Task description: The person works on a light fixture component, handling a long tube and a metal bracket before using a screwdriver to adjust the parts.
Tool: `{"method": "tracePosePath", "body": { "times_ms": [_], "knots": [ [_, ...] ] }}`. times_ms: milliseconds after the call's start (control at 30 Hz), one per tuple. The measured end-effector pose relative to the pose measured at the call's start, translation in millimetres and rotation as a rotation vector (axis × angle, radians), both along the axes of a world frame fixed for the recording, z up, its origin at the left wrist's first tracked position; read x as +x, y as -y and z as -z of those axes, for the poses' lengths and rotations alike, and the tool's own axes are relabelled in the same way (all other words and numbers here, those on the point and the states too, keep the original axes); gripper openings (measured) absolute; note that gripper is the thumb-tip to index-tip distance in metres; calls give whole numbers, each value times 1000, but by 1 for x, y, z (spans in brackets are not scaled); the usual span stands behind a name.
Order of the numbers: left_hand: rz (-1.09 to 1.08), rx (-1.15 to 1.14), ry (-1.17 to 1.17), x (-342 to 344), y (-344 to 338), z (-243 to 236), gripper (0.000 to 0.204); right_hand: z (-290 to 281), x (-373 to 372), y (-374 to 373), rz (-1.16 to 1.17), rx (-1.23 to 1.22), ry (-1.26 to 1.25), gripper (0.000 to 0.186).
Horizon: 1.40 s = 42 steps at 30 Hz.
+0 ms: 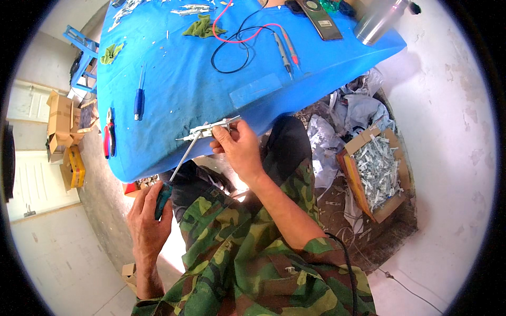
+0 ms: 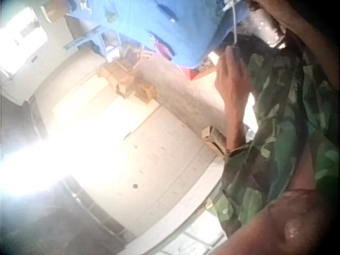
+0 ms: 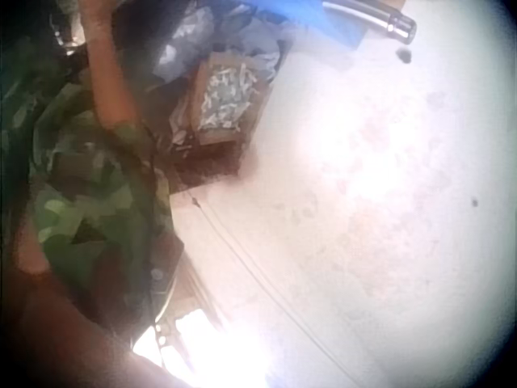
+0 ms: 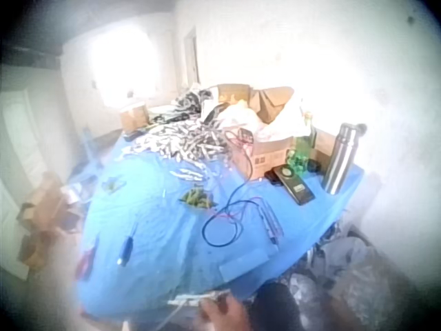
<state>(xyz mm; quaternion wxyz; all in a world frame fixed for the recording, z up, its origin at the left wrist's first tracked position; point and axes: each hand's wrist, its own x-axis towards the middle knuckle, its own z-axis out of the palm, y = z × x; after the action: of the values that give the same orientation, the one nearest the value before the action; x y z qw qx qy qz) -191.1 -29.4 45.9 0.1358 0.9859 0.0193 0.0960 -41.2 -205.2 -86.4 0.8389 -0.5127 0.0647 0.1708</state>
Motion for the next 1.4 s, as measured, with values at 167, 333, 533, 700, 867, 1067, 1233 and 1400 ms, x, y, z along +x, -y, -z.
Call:
{"method": "tracePosePath", "body": {
  "times_ms": [167, 333, 533, 700, 867, 1067, 1233, 1400],
  "knots": [
    [-12, -77, -18, -5, -3, 2, 39, -1, 0, 1, 66, 42, -77, 32],
    [46, -84, 5, -3, -2, -4, 39, -1, -1, -1, 118, 135, -137, 26],
    [25, -55, 13, -6, 0, -5, 36, -1, -1, -2, 109, 77, -101, 25],
    [14, -38, 42, -9, 0, -8, 35, -2, -1, -1, 101, 85, -110, 26],
    [21, -6, 57, -7, -1, -6, 36, 1, 0, 0, 73, 64, -71, 26],
    [72, 33, 86, -5, -7, -8, 40, 1, 1, -1, 57, 35, -21, 25],
    [126, 90, 69, 1, -17, -18, 39, 1, 4, 1, 63, 33, 140, 22],
    [185, 63, -14, 27, -27, -56, 31, -11, 11, 4, 9, -158, 293, 23]
  ]
}}
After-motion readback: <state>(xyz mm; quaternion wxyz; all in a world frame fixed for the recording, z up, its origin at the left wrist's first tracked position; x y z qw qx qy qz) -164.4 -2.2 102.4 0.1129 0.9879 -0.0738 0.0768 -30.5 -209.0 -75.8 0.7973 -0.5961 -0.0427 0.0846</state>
